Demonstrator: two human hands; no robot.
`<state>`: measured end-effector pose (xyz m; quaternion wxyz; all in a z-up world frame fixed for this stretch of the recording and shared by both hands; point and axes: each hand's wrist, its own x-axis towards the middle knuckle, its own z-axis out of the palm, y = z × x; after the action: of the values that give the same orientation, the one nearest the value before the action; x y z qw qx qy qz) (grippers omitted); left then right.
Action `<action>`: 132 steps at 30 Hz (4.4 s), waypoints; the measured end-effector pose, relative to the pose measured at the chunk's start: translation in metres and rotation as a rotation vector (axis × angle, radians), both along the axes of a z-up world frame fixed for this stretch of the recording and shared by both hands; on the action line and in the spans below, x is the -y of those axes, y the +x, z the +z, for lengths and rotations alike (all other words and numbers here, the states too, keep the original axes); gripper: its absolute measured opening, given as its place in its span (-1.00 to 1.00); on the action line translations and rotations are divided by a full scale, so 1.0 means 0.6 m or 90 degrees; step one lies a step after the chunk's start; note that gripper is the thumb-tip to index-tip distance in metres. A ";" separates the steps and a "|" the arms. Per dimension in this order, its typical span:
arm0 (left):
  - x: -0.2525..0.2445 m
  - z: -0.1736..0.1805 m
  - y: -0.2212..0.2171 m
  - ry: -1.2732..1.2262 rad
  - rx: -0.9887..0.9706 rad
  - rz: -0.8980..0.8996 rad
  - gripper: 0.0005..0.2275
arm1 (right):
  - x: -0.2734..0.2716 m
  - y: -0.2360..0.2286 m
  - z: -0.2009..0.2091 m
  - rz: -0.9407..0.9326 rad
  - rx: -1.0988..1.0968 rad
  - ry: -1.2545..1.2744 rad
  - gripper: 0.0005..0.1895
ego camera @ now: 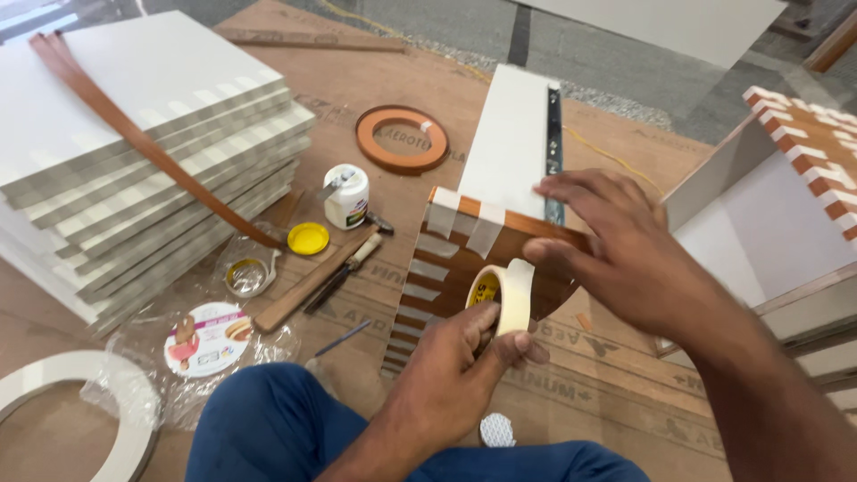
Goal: The person applies a wooden edge banding strip to the edge of a white drawer box using glue and a small tool. They then use masking tape to secure the edge banding in place while it sets.
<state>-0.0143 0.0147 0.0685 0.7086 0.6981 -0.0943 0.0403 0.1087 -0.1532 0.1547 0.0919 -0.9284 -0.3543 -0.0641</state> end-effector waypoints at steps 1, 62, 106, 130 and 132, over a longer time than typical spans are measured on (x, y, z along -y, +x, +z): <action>0.000 0.007 0.004 0.008 -0.004 -0.004 -0.80 | 0.010 -0.003 -0.005 0.039 0.021 0.023 -0.49; 0.028 -0.024 0.096 -0.183 -0.344 0.021 -0.56 | -0.035 0.040 -0.015 0.027 0.038 -0.165 -0.44; 0.068 -0.191 -0.021 -0.025 -0.483 -0.215 -0.61 | -0.056 0.036 -0.001 -0.127 -0.114 -0.239 -0.11; 0.064 0.009 -0.011 -0.033 -0.041 -0.088 -0.79 | 0.090 -0.068 -0.003 -0.115 -0.135 0.103 -0.59; 0.077 0.022 -0.008 -0.041 -0.054 -0.083 -0.79 | 0.098 -0.072 -0.020 -0.031 -0.102 0.177 -0.78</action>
<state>-0.0193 -0.0313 0.0820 0.7350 0.6686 -0.1080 -0.0325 0.0657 -0.2120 0.1429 0.2462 -0.9172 -0.3106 -0.0405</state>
